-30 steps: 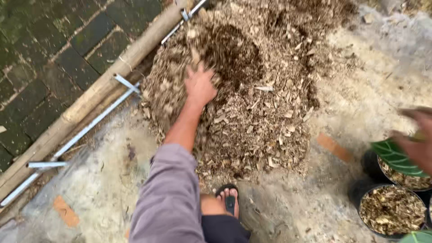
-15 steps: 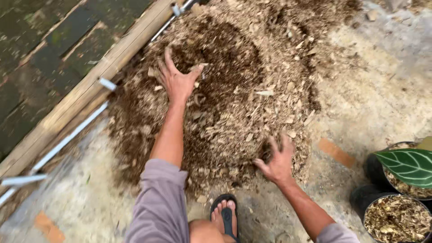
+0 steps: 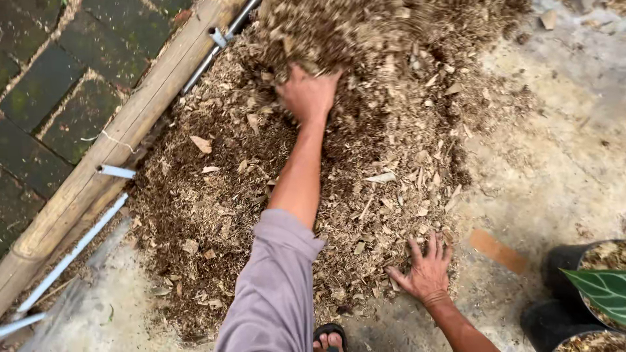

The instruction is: The person picks potted anthurium plants from a growing bench and carries them to the ground. They knock each plant out of its pot, tease apart and trim the root ball, fill empty pots with bark growing medium by hand, and press the plants back into pots with fresh medium.

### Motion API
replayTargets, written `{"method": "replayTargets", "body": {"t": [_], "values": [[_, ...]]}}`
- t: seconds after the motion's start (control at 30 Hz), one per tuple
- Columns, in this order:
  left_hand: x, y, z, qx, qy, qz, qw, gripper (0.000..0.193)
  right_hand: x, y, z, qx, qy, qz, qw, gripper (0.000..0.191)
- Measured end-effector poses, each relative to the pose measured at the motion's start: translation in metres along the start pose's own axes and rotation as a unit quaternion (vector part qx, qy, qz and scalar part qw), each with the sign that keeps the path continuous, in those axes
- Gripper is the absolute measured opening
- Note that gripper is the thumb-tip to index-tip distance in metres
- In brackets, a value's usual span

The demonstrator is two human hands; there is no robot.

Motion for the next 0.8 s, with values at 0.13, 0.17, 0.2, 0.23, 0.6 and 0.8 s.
{"method": "replayTargets", "body": {"t": [0.13,0.17,0.2,0.23,0.6,0.8], "values": [[0.016,0.027,-0.020,-0.041,-0.019,0.070,0.996,0.099,-0.002,-0.005,0.000,-0.022,0.041,-0.040,0.998,0.110],[0.020,0.037,-0.026,-0.033,-0.017,0.074,0.997,0.092,-0.005,-0.006,0.000,-0.033,0.064,-0.056,0.996,0.112],[0.024,0.047,-0.032,-0.022,-0.017,0.078,0.997,0.085,-0.003,-0.006,-0.002,-0.023,0.043,-0.039,0.998,0.111],[0.028,0.058,-0.038,-0.005,-0.014,0.065,0.998,0.097,-0.002,-0.005,-0.003,-0.011,0.022,-0.020,0.999,0.110],[0.016,0.150,0.016,0.140,-0.265,0.279,0.912,0.122,-0.036,-0.024,-0.012,0.023,-0.049,0.054,0.997,0.107],[-0.060,0.090,0.097,0.056,-0.290,0.077,0.952,0.109,-0.065,-0.044,-0.027,0.019,-0.085,0.011,0.996,0.103]]}}
Point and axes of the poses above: each hand's wrist, its own z-axis away from the middle knuckle, its own x-axis out of the palm, y = z × x, the point moved 5 cm from there along -z, towards the middle knuckle, and after that the axes turned 14 degrees about x, right-handed, at the moved point
